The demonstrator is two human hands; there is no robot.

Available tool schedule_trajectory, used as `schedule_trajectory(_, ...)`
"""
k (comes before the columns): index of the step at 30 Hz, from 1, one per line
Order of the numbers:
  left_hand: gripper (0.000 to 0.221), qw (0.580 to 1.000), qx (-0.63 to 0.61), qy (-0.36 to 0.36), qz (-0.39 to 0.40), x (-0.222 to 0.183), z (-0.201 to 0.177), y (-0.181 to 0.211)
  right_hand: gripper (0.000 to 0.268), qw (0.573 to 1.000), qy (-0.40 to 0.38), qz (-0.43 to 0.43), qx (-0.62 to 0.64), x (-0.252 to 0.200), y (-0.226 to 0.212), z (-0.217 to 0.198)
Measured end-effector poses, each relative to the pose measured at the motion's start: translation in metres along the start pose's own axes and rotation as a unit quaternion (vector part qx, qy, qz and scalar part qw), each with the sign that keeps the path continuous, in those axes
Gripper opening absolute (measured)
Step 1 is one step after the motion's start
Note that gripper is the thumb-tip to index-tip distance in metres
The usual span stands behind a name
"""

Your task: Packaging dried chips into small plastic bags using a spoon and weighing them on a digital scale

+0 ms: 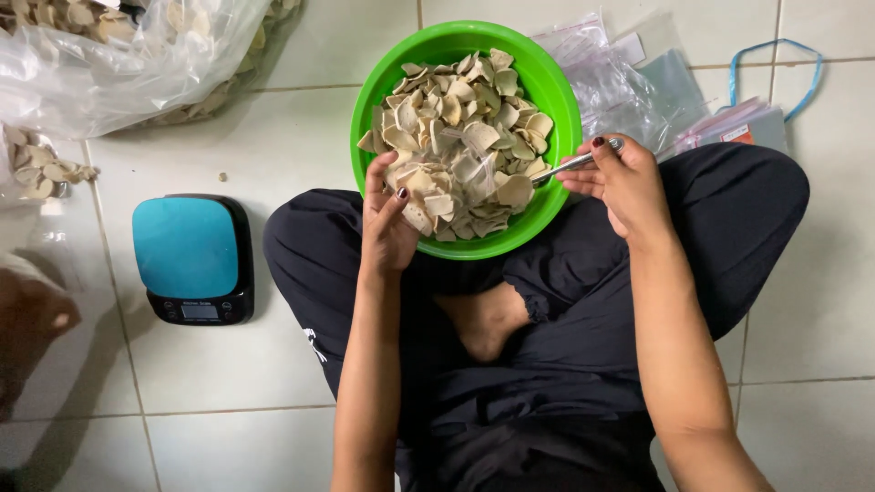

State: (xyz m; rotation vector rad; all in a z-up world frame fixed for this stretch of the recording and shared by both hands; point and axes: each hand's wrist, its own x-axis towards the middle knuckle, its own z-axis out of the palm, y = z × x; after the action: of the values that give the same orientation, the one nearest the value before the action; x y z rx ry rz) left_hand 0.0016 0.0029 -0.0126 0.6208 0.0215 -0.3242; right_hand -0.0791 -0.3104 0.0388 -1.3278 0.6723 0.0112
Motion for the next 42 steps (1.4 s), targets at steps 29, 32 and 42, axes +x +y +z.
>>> schedule_trajectory(29, 0.055, 0.997, 0.048, -0.056, -0.024, -0.008, 0.039, 0.028, 0.016, 0.93, -0.059, -0.312, -0.185, -0.077, -0.125, 0.099)
schedule_trajectory(32, 0.057, 0.998, 0.016, -0.062, -0.028, -0.008, 0.037, 0.027, 0.029, 0.9, -0.037, -0.379, -0.212, -0.093, -0.128, 0.125)
schedule_trajectory(42, 0.057, 0.999, 0.007, -0.035, -0.013, -0.007, 0.033, 0.026, 0.026, 0.869, 0.022, -0.437, -0.23, -0.112, -0.132, 0.12)
